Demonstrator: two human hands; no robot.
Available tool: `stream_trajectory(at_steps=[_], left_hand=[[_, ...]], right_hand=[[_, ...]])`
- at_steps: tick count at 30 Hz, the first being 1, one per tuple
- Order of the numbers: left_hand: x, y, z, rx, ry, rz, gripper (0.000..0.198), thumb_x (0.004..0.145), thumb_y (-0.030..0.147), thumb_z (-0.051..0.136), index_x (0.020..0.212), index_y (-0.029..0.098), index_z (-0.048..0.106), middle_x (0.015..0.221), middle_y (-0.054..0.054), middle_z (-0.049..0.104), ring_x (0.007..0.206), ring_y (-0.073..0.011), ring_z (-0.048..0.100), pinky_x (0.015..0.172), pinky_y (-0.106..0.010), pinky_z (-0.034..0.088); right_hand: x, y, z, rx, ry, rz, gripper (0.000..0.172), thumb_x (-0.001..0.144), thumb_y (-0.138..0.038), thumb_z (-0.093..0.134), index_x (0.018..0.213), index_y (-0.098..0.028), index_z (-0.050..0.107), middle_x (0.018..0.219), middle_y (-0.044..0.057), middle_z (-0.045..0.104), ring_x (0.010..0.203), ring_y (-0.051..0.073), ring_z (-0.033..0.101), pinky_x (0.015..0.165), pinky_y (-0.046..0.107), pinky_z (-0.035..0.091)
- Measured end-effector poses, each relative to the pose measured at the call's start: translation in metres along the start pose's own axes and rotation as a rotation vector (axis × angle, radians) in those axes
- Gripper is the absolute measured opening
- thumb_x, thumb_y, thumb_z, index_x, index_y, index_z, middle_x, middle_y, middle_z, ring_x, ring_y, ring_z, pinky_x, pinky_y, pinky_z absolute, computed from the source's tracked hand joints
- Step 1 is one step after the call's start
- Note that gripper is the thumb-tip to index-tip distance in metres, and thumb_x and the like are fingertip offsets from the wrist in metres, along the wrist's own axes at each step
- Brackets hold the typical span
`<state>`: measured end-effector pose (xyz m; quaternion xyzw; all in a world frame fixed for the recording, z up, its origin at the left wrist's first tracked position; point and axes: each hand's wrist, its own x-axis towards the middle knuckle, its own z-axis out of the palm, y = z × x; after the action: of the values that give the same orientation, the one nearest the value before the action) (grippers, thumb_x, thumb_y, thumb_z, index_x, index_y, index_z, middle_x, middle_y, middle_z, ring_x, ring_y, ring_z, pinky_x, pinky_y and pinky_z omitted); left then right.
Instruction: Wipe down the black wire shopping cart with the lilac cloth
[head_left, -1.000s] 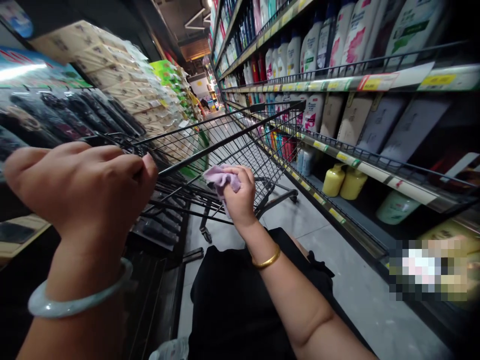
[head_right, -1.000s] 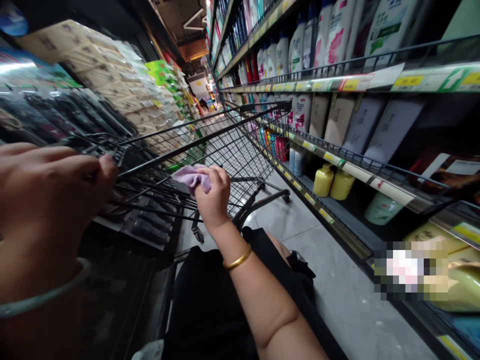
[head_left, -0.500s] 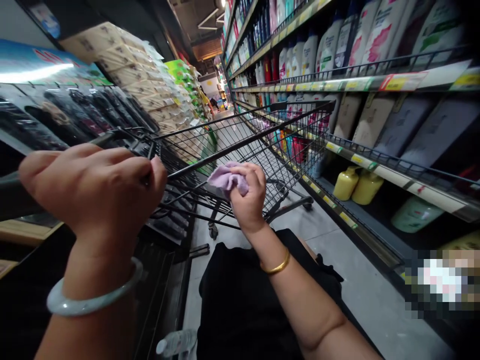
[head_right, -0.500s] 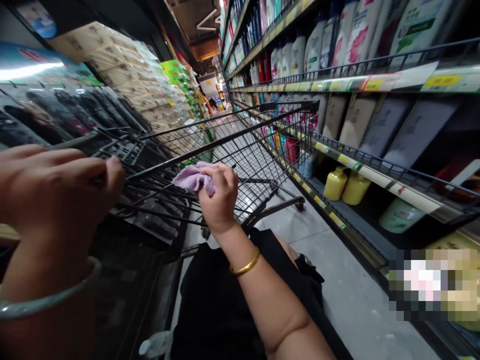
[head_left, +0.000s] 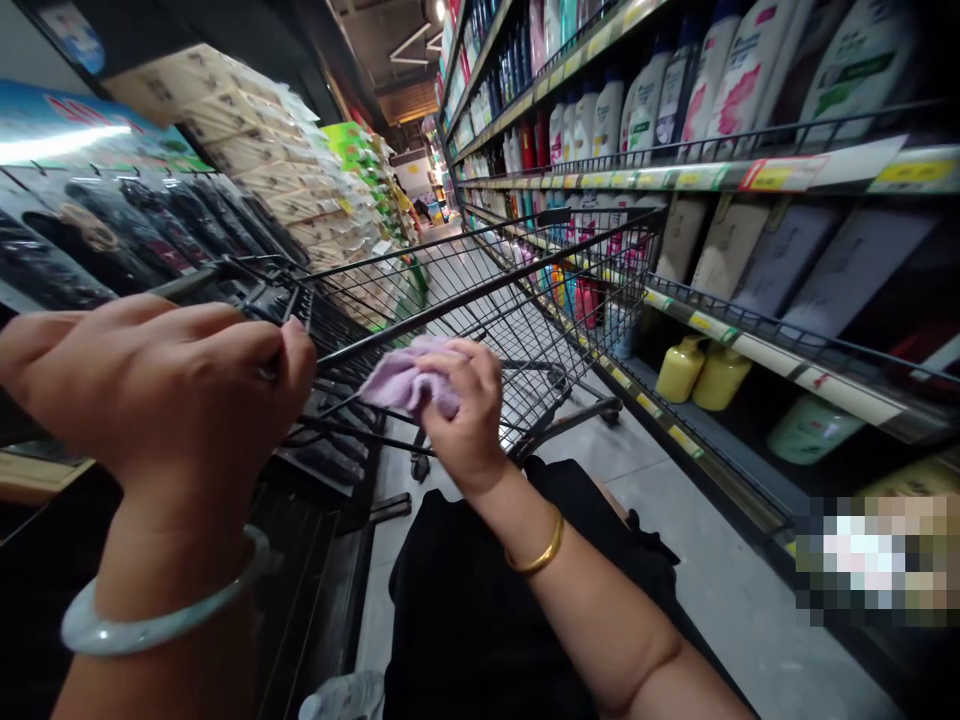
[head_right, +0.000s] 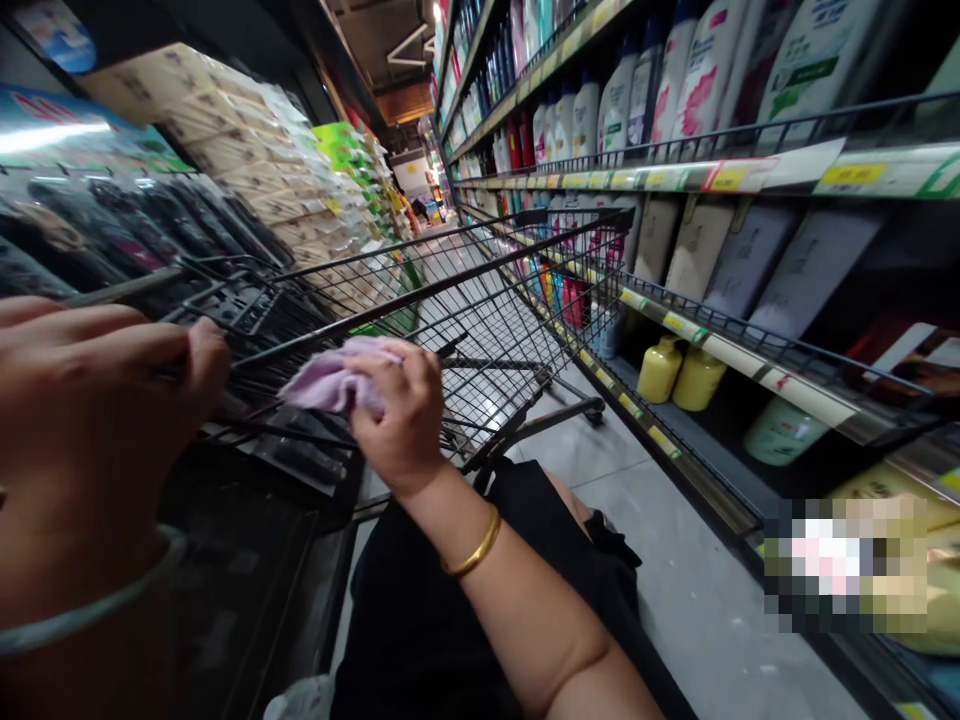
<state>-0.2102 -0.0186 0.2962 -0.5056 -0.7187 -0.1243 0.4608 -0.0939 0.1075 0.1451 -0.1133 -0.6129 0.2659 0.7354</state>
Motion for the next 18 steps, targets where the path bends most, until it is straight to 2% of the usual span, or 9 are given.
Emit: stream_trajectory(at_steps=[3, 5, 6, 8, 11, 13, 15, 18], left_hand=[[0.000, 0.001, -0.001, -0.015, -0.006, -0.003, 0.036, 0.082, 0.043, 0.053, 0.054, 0.027, 0.037, 0.057, -0.002, 0.038, 0.060, -0.0199, 0.036, 0.071, -0.042, 0.025], [0.000, 0.004, -0.003, -0.031, -0.038, -0.019, 0.032, 0.079, 0.040, 0.054, 0.055, 0.027, 0.038, 0.057, -0.004, 0.039, 0.067, -0.0245, 0.047, 0.073, -0.044, 0.026], [0.000, 0.006, -0.005, -0.043, -0.049, -0.036, 0.030, 0.077, 0.040, 0.054, 0.055, 0.028, 0.038, 0.056, -0.004, 0.038, 0.070, -0.0268, 0.050, 0.074, -0.045, 0.027], [0.002, 0.012, -0.009, -0.063, -0.053, -0.073, 0.031, 0.075, 0.040, 0.055, 0.054, 0.028, 0.037, 0.055, -0.004, 0.037, 0.073, -0.0286, 0.052, 0.074, -0.045, 0.027], [0.005, 0.018, -0.014, -0.064, -0.040, -0.081, 0.034, 0.075, 0.042, 0.055, 0.053, 0.028, 0.034, 0.054, -0.004, 0.035, 0.066, -0.0247, 0.044, 0.071, -0.044, 0.025], [0.006, 0.020, -0.014, -0.063, -0.034, -0.053, 0.033, 0.078, 0.043, 0.052, 0.054, 0.028, 0.034, 0.055, -0.004, 0.035, 0.062, -0.0215, 0.034, 0.071, -0.043, 0.023], [0.007, 0.019, -0.013, -0.056, -0.024, -0.034, 0.033, 0.080, 0.043, 0.050, 0.054, 0.029, 0.035, 0.056, -0.003, 0.035, 0.060, -0.0197, 0.027, 0.071, -0.044, 0.022], [0.008, 0.017, -0.012, -0.053, -0.008, -0.047, 0.036, 0.075, 0.045, 0.053, 0.050, 0.029, 0.033, 0.053, -0.003, 0.035, 0.057, -0.0186, 0.024, 0.069, -0.043, 0.022]], right_hand=[[-0.007, -0.015, 0.006, 0.020, -0.182, -0.162, 0.022, 0.089, -0.022, 0.070, 0.110, -0.028, 0.072, 0.120, 0.007, 0.067, 0.116, 0.023, 0.061, 0.107, 0.041, 0.054], [-0.008, -0.017, 0.007, 0.010, -0.256, -0.200, 0.024, 0.090, -0.022, 0.069, 0.112, -0.029, 0.072, 0.122, 0.005, 0.068, 0.117, 0.022, 0.061, 0.110, 0.040, 0.052], [-0.006, -0.013, 0.006, -0.001, -0.253, -0.179, 0.025, 0.090, -0.020, 0.068, 0.112, -0.029, 0.071, 0.122, 0.005, 0.069, 0.118, 0.022, 0.062, 0.110, 0.040, 0.052], [0.001, -0.001, 0.000, -0.020, -0.165, -0.083, 0.027, 0.089, -0.016, 0.065, 0.111, -0.029, 0.071, 0.119, 0.005, 0.069, 0.118, 0.023, 0.062, 0.108, 0.041, 0.053], [0.013, 0.017, -0.010, -0.031, 0.039, 0.057, 0.024, 0.089, -0.013, 0.063, 0.107, -0.027, 0.071, 0.117, 0.008, 0.065, 0.118, 0.025, 0.061, 0.107, 0.046, 0.052], [0.016, 0.018, -0.013, -0.029, 0.086, 0.073, 0.022, 0.088, -0.014, 0.064, 0.106, -0.027, 0.071, 0.117, 0.009, 0.065, 0.118, 0.026, 0.061, 0.108, 0.048, 0.051], [0.014, 0.010, -0.011, -0.021, 0.025, 0.025, 0.023, 0.088, -0.015, 0.066, 0.107, -0.027, 0.071, 0.118, 0.008, 0.066, 0.118, 0.026, 0.062, 0.108, 0.047, 0.052], [0.005, -0.005, -0.003, 0.008, -0.153, -0.105, 0.025, 0.088, -0.018, 0.068, 0.110, -0.028, 0.072, 0.121, 0.006, 0.070, 0.119, 0.024, 0.063, 0.108, 0.043, 0.052]])
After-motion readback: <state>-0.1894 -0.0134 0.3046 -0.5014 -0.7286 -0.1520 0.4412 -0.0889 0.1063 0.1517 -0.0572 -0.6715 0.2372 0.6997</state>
